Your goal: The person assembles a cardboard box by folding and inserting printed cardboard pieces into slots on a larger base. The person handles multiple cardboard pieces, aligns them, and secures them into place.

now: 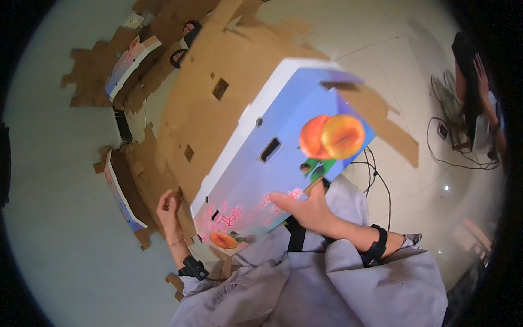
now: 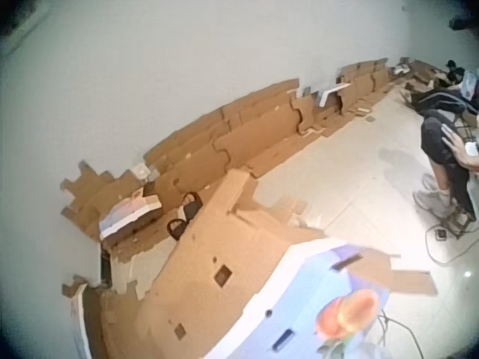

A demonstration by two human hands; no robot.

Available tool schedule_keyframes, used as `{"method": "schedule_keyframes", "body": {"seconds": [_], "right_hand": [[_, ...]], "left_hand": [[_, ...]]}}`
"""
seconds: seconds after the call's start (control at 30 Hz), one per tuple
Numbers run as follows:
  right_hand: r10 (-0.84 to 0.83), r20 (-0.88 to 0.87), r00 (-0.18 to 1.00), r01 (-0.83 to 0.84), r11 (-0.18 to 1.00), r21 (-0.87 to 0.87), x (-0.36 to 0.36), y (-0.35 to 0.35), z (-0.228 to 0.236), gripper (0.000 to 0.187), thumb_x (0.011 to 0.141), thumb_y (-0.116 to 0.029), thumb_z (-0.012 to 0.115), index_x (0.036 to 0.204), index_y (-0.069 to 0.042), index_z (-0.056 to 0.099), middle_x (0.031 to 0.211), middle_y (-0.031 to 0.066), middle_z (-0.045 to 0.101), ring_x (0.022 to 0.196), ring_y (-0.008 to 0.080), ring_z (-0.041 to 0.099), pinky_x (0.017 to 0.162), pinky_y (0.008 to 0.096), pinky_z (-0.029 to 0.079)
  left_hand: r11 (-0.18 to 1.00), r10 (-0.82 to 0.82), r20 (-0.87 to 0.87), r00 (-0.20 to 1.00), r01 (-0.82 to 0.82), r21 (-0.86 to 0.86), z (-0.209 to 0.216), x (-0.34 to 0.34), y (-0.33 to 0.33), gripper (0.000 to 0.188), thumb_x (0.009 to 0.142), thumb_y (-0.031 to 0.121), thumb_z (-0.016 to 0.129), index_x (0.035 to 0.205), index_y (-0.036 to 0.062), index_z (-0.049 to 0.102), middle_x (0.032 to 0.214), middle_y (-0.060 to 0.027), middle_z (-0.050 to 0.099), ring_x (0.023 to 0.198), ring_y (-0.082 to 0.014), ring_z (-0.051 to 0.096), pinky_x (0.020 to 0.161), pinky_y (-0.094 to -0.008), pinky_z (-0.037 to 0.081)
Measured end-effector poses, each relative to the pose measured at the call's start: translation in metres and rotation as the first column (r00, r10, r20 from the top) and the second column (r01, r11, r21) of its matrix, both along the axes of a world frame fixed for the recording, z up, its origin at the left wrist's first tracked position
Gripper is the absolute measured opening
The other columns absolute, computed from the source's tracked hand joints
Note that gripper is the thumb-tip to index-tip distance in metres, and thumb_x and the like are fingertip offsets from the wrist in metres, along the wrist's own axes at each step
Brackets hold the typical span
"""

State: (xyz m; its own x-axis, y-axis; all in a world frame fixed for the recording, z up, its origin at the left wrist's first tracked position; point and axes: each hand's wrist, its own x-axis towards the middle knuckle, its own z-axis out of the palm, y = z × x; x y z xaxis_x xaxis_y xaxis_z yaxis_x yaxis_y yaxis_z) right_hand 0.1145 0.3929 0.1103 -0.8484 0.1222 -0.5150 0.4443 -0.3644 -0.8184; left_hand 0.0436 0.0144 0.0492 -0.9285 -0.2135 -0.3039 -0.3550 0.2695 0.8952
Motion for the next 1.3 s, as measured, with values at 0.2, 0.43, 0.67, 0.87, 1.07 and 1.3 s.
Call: {"method": "schedule_keyframes", "body": {"seconds": [0.2, 0.43, 0.67, 0.87, 1.07, 1.3], "right_hand": [[-0.243, -0.360, 0.901, 0.179, 0.963, -0.204, -0.052, 0.077, 0.010, 0.038, 0.080, -0.011, 0.067, 0.113, 0.001, 0.051, 0.098, 0.0083, 0.062, 0.086, 0.0171, 0.063, 0.078, 0.0319, 0.053], [-0.351, -0.455, 0.819, 0.141, 0.890, -0.433, -0.103, 0.202, 0.048, 0.036, 0.091, -0.023, 0.057, 0.118, 0.000, 0.053, 0.107, 0.0097, 0.063, 0.096, 0.0188, 0.062, 0.087, 0.0326, 0.051], [-0.298, -0.736, 0.608, 0.303, 0.944, -0.132, -0.162, 0.342, 0.110, 0.034, 0.094, -0.025, 0.055, 0.120, -0.004, 0.056, 0.113, 0.0080, 0.063, 0.100, 0.0188, 0.062, 0.085, 0.0323, 0.050], [-0.651, -0.483, 0.585, 0.810, 0.493, 0.317, -0.260, 0.528, 0.106, 0.059, 0.076, -0.036, 0.075, 0.116, 0.003, 0.055, 0.109, 0.0125, 0.062, 0.095, 0.0231, 0.060, 0.082, 0.0345, 0.049], [-0.246, -0.247, 0.937, 0.337, 0.460, 0.821, -0.272, 0.438, 0.016, 0.039, 0.088, -0.039, 0.056, 0.115, -0.011, 0.059, 0.100, 0.0043, 0.063, 0.078, 0.0126, 0.059, 0.061, 0.0246, 0.044], [0.329, 0.514, 0.792, -0.610, 0.468, 0.640, -0.196, 0.317, -0.123, 0.035, 0.089, -0.032, 0.053, 0.101, 0.000, 0.061, 0.082, 0.0114, 0.067, 0.060, 0.0183, 0.064, 0.050, 0.0287, 0.049]], "left_hand": [[0.952, -0.115, -0.316, 0.942, 0.195, 0.237, 0.061, -0.049, 0.003, 0.052, 0.090, 0.037, 0.061, 0.125, 0.0001, 0.050, 0.124, -0.0120, 0.055, 0.119, -0.0234, 0.049, 0.101, -0.0346, 0.036], [0.939, 0.327, -0.015, 0.945, -0.323, 0.122, -0.063, -0.022, -0.179, 0.049, 0.095, 0.035, 0.052, 0.126, -0.0027, 0.049, 0.119, -0.0092, 0.054, 0.109, -0.0171, 0.049, 0.096, -0.0308, 0.038], [0.801, -0.528, 0.464, 0.711, 0.599, -0.007, -0.021, -0.016, 0.033, 0.061, 0.086, 0.036, 0.062, 0.133, 0.0009, 0.044, 0.138, -0.0161, 0.043, 0.127, -0.0275, 0.039, 0.105, -0.0374, 0.032], [0.557, -0.621, 0.249, 0.743, 0.642, -0.527, -0.030, 0.007, 0.072, 0.069, 0.078, 0.045, 0.067, 0.136, 0.0140, 0.045, 0.145, -0.0257, 0.030, 0.135, -0.0461, 0.022, 0.111, -0.0489, 0.019], [0.509, -0.669, 0.259, 0.697, 0.683, -0.525, 0.004, 0.021, 0.073, 0.061, 0.080, 0.042, 0.065, 0.130, 0.0094, 0.050, 0.139, -0.0210, 0.042, 0.131, -0.0387, 0.034, 0.108, -0.0491, 0.025], [0.816, 0.074, 0.020, 0.997, -0.050, -0.575, 0.000, 0.085, -0.015, 0.033, 0.083, 0.017, 0.065, 0.111, -0.0004, 0.059, 0.105, -0.0157, 0.064, 0.101, -0.0276, 0.059, 0.090, -0.0354, 0.044]]}}
